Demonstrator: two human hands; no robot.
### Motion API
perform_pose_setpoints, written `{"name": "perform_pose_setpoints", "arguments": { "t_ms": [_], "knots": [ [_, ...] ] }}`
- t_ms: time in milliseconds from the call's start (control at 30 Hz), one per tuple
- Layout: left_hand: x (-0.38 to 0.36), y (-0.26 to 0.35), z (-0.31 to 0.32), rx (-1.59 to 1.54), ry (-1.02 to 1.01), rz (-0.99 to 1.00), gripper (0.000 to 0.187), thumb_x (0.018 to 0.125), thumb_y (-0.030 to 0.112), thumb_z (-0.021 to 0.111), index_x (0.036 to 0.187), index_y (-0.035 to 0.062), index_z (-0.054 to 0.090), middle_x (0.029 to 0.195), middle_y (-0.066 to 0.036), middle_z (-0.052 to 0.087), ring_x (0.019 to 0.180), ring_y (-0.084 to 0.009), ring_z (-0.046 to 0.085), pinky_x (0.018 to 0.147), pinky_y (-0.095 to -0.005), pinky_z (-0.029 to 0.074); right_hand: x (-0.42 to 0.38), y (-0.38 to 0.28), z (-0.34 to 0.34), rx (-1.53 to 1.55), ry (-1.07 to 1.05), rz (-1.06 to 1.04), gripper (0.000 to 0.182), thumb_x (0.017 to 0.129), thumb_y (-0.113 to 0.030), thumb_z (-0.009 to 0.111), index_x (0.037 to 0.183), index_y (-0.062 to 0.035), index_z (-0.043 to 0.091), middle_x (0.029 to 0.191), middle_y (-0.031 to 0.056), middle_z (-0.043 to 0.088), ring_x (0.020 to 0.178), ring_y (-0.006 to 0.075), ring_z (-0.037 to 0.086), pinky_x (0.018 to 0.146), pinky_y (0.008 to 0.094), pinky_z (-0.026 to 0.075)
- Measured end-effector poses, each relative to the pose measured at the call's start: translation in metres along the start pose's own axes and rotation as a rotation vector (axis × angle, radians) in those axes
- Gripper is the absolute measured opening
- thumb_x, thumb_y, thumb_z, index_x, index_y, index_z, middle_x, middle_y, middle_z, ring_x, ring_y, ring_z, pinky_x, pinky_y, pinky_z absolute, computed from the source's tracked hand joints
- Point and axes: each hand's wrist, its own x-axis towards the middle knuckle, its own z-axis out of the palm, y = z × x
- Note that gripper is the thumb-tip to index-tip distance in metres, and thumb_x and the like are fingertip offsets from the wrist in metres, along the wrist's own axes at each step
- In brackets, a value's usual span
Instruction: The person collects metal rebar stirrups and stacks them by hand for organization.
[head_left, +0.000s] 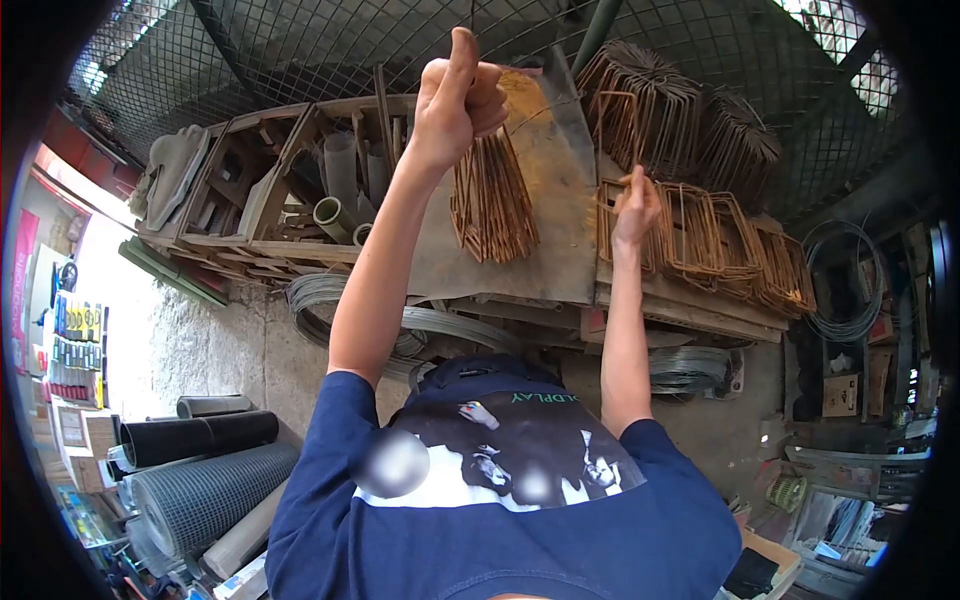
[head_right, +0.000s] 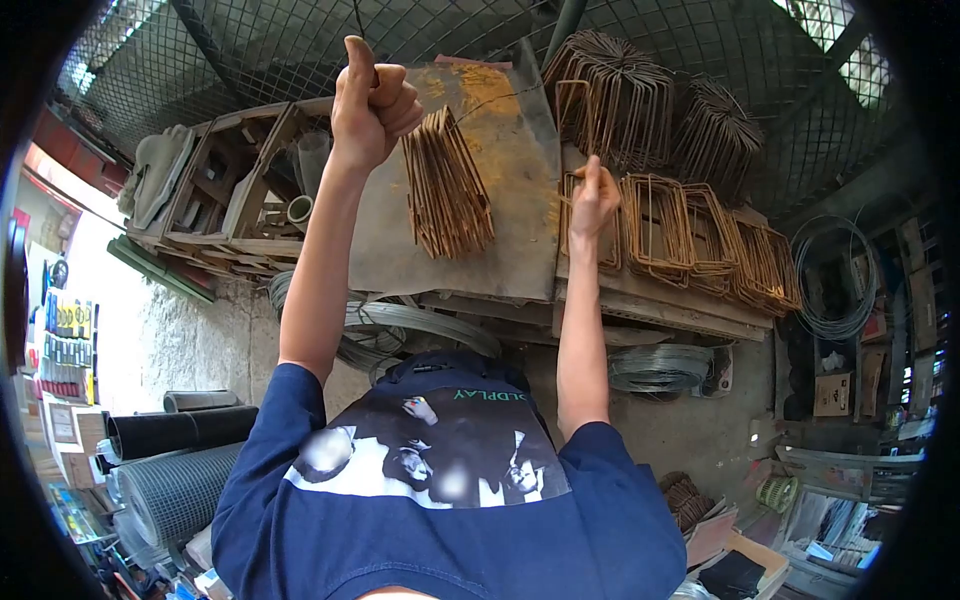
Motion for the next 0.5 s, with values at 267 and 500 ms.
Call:
{"name": "perform_pose_setpoints", "arguments": {
  "t_ms": [267, 500],
  "knots": [
    [-0.007, 0.002, 0.000, -0.038, -0.071, -0.030, 0.064, 0.089, 0.066, 0.024, 0.051, 0.0160, 0.015, 0.045, 0.006, 0.011, 0.038, -0.0064, 0.009, 0.037, -0.0246, 0.009, 0.014, 0.019, 0.029, 0.013, -0.051, 0.101, 0.040, 0.093, -0.032, 0.053, 0.063, -0.0063, 0.056, 0.045, -0.0071, 0.029, 0.037, 0.0026, 0.024, 0.037, 0.0241, 0.017],
    [-0.011, 0.008, 0.002, -0.144, -0.115, -0.027, 0.062, 0.095, 0.057, 0.024, 0.051, 0.0134, 0.016, 0.045, 0.006, 0.014, 0.038, -0.0059, 0.012, 0.038, -0.0248, 0.010, 0.024, 0.028, 0.031, 0.253, -0.150, 0.193, 0.035, 0.092, -0.029, 0.055, 0.068, -0.0041, 0.057, 0.045, -0.0064, 0.024, 0.036, 0.0041, 0.017, 0.038, 0.0261, 0.013]
  ]
}}
